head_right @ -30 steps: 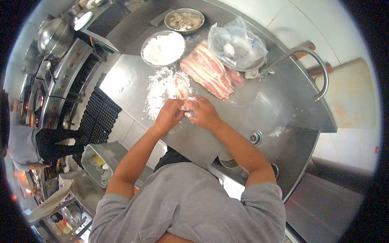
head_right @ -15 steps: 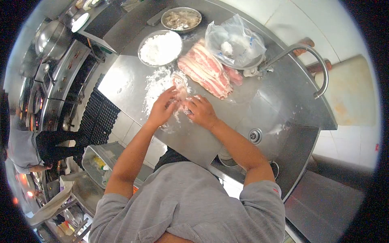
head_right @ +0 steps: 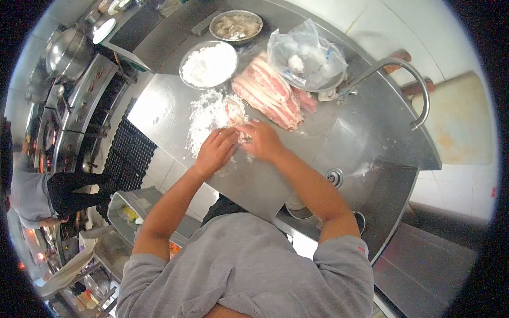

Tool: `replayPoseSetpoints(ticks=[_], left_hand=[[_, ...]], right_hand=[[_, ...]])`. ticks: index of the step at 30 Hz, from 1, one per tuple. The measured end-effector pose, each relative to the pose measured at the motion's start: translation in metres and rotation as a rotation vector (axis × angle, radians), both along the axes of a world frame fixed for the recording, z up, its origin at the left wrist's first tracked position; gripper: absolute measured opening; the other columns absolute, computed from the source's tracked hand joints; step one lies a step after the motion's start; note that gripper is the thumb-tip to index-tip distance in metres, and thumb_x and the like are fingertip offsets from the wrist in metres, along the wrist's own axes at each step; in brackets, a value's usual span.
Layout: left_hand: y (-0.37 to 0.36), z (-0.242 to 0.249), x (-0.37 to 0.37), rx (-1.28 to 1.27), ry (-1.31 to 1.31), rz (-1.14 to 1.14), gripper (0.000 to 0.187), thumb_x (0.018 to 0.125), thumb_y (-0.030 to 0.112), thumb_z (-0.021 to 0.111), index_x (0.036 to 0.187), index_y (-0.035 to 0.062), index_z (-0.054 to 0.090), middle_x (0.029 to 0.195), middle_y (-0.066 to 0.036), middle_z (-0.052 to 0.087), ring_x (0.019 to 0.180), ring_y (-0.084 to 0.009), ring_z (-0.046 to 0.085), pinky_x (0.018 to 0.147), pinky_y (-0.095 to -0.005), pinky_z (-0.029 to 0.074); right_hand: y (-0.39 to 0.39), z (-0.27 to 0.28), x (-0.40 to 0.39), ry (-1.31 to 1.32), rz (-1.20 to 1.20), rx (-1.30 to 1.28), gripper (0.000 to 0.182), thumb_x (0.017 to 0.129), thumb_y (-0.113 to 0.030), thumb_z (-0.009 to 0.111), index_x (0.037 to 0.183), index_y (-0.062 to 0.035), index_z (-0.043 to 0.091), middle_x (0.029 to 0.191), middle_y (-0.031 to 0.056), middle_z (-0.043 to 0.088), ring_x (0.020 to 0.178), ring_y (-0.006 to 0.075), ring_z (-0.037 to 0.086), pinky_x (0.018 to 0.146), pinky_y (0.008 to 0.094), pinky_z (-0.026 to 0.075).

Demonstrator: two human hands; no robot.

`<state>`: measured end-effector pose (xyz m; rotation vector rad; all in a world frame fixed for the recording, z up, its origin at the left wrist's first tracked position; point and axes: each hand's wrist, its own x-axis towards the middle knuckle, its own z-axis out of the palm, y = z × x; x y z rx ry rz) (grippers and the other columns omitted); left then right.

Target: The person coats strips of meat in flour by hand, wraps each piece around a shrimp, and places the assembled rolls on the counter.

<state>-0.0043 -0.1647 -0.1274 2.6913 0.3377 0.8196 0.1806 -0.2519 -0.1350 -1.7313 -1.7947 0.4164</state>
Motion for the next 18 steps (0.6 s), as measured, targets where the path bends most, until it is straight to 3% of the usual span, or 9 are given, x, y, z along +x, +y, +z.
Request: replayPoseSetpoints(ticks=[4,10,13,16,18], left_hand=[[0.007,-0.006,0.005,0.064,0.01,0.033,0.048,0.069,0.007,0.069,0.115,0.0037,0.056,0.118,-0.009,0.056,0.101,-0.0261,0.055,0.085,-0.0351,0.048],[0.016,-0.007,0.015,-0.008,-0.003,0.055,0.047,0.068,0.005,0.069,0.113,0.0036,0.056,0.109,-0.01,0.058,0.096,-0.0265,0.055,0.083,-0.0361,0.048],[0.018,-0.003,0.017,-0.066,-0.022,0.052,0.046,0.066,0.004,0.069,0.111,0.0047,0.057,0.104,-0.009,0.058,0.093,-0.0273,0.055,0.08,-0.0371,0.049],[0.02,-0.003,0.019,-0.15,-0.008,0.075,0.043,0.066,0.006,0.07,0.107,0.005,0.059,0.102,-0.01,0.057,0.092,-0.0286,0.055,0.079,-0.038,0.049],[0.02,-0.001,0.02,-0.25,0.05,0.124,0.043,0.068,0.007,0.07,0.109,0.0042,0.06,0.105,-0.013,0.057,0.095,-0.031,0.055,0.082,-0.0392,0.048]], right_hand=[[0.018,-0.002,0.014,0.159,0.019,-0.128,0.041,0.071,-0.024,0.068,0.109,-0.0084,0.063,0.101,0.0181,0.062,0.101,0.0335,0.057,0.089,0.0434,0.045],[0.029,0.012,0.017,0.15,-0.039,-0.285,0.044,0.073,-0.025,0.068,0.114,-0.0115,0.061,0.107,0.0202,0.059,0.101,0.0371,0.055,0.088,0.0431,0.044],[0.023,-0.002,0.008,-0.05,-0.076,0.023,0.053,0.069,-0.024,0.071,0.119,-0.0154,0.057,0.111,0.0197,0.056,0.102,0.0388,0.054,0.089,0.0447,0.043],[0.006,0.015,-0.001,-0.051,-0.104,-0.002,0.062,0.065,-0.018,0.075,0.123,-0.0195,0.053,0.112,0.0169,0.055,0.103,0.0376,0.053,0.09,0.0456,0.043],[0.001,0.005,-0.003,-0.156,-0.059,0.124,0.063,0.063,-0.013,0.074,0.123,-0.0193,0.053,0.111,0.015,0.055,0.103,0.0358,0.054,0.09,0.0447,0.044]])
